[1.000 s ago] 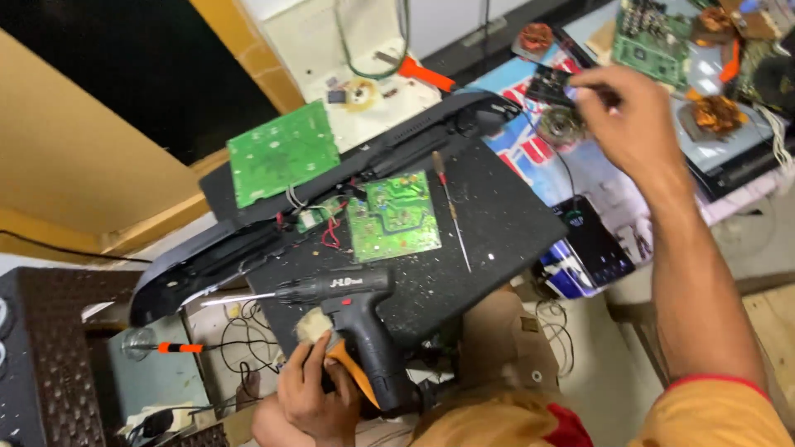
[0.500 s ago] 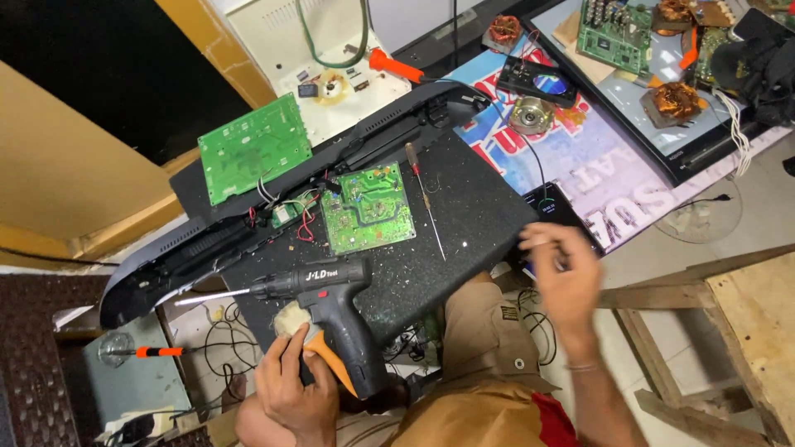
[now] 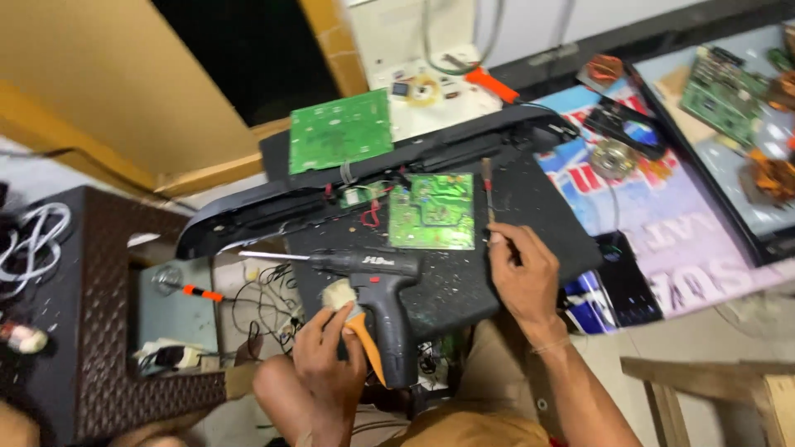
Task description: Soldering components onto a circuit board and using a power screwdriver to assemble an electronic device casing.
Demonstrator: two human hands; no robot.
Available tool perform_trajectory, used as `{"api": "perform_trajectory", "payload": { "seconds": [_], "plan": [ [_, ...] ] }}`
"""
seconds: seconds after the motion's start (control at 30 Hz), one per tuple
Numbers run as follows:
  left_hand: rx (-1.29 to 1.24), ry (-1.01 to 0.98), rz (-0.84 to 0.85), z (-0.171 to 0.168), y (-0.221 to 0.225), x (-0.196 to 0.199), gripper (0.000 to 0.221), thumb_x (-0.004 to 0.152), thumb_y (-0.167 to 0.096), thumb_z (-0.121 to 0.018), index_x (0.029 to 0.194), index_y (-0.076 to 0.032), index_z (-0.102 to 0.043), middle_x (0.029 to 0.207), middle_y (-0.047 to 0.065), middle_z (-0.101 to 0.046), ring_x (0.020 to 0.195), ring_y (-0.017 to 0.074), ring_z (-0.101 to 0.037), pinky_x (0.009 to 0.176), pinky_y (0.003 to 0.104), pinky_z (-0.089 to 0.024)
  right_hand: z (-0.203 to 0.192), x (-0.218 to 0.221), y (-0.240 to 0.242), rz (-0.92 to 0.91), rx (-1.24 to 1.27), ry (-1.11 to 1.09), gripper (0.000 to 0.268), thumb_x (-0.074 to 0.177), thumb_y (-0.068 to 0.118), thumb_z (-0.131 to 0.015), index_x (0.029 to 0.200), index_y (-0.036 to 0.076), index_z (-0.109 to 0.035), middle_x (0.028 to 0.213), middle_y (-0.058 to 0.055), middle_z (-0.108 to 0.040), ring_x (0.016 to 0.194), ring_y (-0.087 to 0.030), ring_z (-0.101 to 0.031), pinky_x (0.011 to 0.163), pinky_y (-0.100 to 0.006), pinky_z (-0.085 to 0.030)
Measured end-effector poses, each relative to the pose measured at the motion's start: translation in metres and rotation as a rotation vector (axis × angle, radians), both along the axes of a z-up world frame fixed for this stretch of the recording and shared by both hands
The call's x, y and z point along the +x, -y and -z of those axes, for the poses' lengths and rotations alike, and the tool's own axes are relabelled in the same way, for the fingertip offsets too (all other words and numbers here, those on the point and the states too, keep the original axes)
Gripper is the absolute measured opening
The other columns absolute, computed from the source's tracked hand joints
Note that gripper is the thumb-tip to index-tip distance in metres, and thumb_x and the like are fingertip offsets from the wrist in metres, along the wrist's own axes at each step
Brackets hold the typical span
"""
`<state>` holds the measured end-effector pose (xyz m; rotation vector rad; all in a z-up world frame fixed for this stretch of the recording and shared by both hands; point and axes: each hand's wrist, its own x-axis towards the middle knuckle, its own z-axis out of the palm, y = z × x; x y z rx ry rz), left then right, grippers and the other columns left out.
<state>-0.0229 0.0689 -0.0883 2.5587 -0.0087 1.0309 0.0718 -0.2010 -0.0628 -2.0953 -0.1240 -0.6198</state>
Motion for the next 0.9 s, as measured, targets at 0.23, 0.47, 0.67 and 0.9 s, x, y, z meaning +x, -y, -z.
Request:
{"api": "perform_trajectory", "payload": {
  "seconds": [0.23,0.47,0.67,0.9],
  "plan": [
    [-0.191,-0.199,-0.028,-0.007,-0.001,0.002,0.034,0.093,-0.012,-0.062,0.121,-0.026,-0.076,0.118,0.005,-0.070,0.106,0.0276,-0.062,0.088,0.042,-0.050,0.013,0.003,-0.004,0.105,-0.153,0.105,0.018,0.102,0.006,-0.061,0.110,0.010,-0.077,0.083,-0.002,-0.065,0.067,-0.017,-0.055,0.061,-0.032,-0.043],
    [-0.295,-0.302,0.065,-0.021,0.005,0.019,0.042,0.083,0.004,-0.057,0.118,-0.013,-0.073,0.109,0.006,-0.073,0.104,0.0252,-0.061,0.087,0.038,-0.053,0.012,-0.001,-0.006,0.131,-0.208,0.058,0.020,0.104,0.009,-0.061,0.111,0.016,-0.078,0.087,0.001,-0.066,0.058,-0.016,-0.051,0.058,-0.031,-0.040],
    [-0.277,-0.349,0.061,-0.022,0.005,0.014,0.040,0.088,0.004,-0.052,0.122,-0.010,-0.067,0.130,0.019,-0.056,0.106,0.0315,-0.057,0.089,0.046,-0.052,0.025,0.001,-0.001,0.125,-0.239,0.014,0.018,0.103,0.011,-0.062,0.111,0.015,-0.078,0.089,0.001,-0.068,0.053,-0.013,-0.046,0.049,-0.029,-0.035],
    [-0.370,-0.203,0.126,-0.011,0.004,0.005,0.051,0.092,0.009,-0.036,0.136,0.000,-0.059,0.138,0.027,-0.048,0.129,0.0370,-0.053,0.110,0.044,-0.049,0.028,0.002,-0.002,0.138,-0.257,0.022,0.017,0.103,0.010,-0.064,0.109,0.017,-0.078,0.085,0.002,-0.067,0.058,-0.016,-0.048,0.053,-0.032,-0.036]
  ]
}}
